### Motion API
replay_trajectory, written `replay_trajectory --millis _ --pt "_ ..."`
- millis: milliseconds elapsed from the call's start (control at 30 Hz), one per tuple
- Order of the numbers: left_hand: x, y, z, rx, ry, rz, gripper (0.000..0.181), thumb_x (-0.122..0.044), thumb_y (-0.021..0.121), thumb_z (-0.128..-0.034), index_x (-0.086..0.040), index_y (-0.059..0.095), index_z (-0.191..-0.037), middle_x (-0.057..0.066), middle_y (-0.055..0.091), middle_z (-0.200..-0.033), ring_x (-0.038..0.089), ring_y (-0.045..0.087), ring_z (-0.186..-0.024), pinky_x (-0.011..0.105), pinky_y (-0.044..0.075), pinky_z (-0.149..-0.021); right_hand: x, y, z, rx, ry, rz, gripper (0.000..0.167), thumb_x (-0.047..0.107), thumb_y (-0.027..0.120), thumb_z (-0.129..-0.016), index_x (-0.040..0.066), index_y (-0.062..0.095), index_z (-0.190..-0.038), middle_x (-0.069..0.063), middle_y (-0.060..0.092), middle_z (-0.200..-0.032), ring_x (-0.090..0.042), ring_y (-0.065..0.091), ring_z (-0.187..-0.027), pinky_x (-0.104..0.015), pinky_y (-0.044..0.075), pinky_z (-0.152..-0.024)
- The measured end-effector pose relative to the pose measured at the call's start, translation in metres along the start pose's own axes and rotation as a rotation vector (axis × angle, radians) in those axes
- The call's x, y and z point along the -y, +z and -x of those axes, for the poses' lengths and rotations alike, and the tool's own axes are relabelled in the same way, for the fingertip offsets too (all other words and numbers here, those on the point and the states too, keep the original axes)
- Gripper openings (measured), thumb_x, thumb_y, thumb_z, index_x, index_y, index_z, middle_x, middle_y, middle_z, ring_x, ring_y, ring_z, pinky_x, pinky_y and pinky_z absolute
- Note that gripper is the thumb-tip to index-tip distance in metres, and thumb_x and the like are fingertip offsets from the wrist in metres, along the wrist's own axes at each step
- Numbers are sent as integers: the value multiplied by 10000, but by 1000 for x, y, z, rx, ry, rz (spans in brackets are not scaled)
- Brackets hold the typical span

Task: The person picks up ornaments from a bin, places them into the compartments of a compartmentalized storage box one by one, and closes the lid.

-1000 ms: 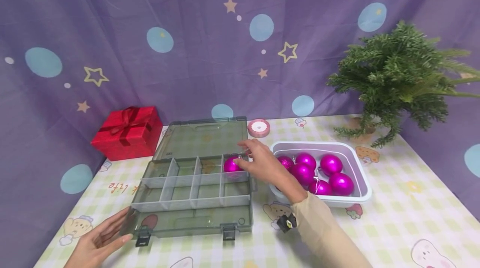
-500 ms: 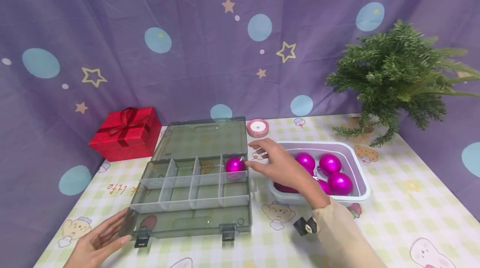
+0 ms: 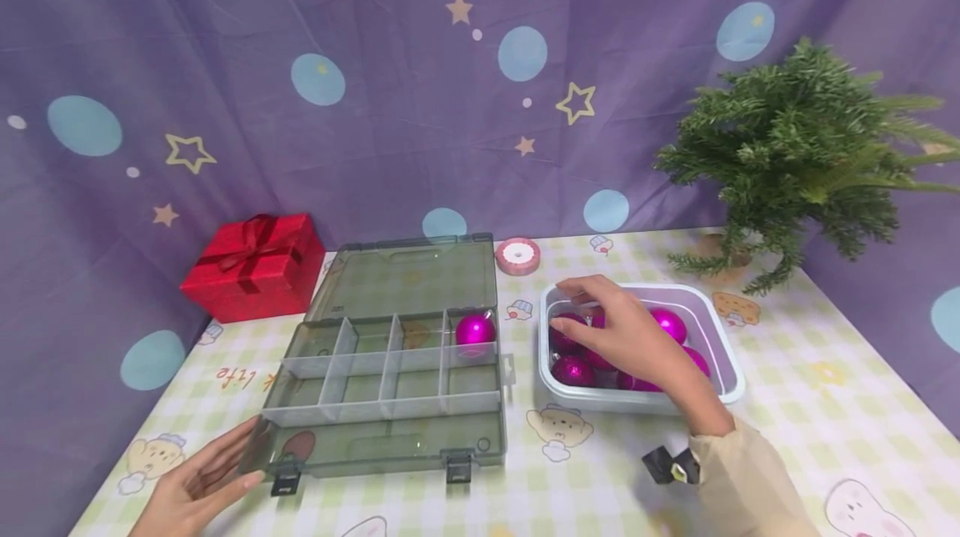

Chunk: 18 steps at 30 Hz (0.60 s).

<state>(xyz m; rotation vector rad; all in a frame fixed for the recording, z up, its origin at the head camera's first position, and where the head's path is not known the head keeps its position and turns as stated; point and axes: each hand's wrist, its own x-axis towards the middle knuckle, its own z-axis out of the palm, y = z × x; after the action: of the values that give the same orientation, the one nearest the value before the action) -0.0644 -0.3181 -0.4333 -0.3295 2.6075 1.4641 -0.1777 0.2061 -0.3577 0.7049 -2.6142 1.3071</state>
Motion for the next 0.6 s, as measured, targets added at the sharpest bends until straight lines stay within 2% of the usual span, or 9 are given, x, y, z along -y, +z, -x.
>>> replay_trajectory --millis 67,133,200,300,367,400,500,600 --pt "0 0 0 -4 10 3 810 -391 811 -918 -78 447 -1570 162 475 -1550 14 499 -1267 115 478 -936 -3 -6 6 -10 17 25 436 180 766 -973 -3 634 -1346 -166 660 -1297 -382 652 -1153 -563 554 -949" --pt "1 0 0 -7 16 -2 807 -389 811 -917 -76 451 -1567 162 479 -1547 -45 490 -1228 109 475 -934 -5 -11 11 -15 34 47 439 201 758 -981 15 632 -1359 -147 666 -1303 -360 653 -1157 -539 560 -944" --pt "1 0 0 -6 15 -4 810 -391 811 -917 -75 448 -1569 163 478 -1548 16 502 -1263 109 474 -934 -8 -15 16 -18 46 64 441 212 759 -981 24 635 -1361 -135 673 -1301 -343 655 -1154 -485 572 -938" --pt "0 0 0 -3 7 -7 816 -400 808 -918 -76 444 -1572 166 474 -1550 202 481 -1348 116 476 -931 -14 -21 23 -22 46 83 442 203 762 -979 19 636 -1360 -136 681 -1291 -350 662 -1133 -413 585 -924" --pt "0 0 0 -4 9 -8 815 -400 808 -919 -74 445 -1571 169 474 -1550 248 468 -1362 121 479 -931 -18 -24 26 -29 36 97 443 182 765 -974 17 636 -1365 -137 687 -1278 -364 668 -1107 -372 589 -916" --pt "0 0 0 -6 12 -8 812 -397 808 -918 -72 447 -1569 170 475 -1548 226 476 -1353 123 481 -932 -20 -25 28 -34 28 104 441 168 766 -971 14 637 -1364 -141 690 -1272 -370 670 -1092 -355 590 -912" --pt "0 0 1 -10 25 -12 802 -391 810 -918 -69 457 -1563 171 482 -1543 46 506 -1273 120 480 -932 -25 -29 32 -47 4 135 429 138 773 -961 27 648 -1356 -135 699 -1255 -347 673 -1063 -312 590 -894" --pt "0 0 1 -12 37 -5 798 -387 812 -917 -67 461 -1559 167 489 -1538 -114 479 -1175 117 478 -935 -30 -30 36 -55 -20 148 399 111 785 -945 25 669 -1316 -140 705 -1229 -295 684 -1022 -274 592 -864"
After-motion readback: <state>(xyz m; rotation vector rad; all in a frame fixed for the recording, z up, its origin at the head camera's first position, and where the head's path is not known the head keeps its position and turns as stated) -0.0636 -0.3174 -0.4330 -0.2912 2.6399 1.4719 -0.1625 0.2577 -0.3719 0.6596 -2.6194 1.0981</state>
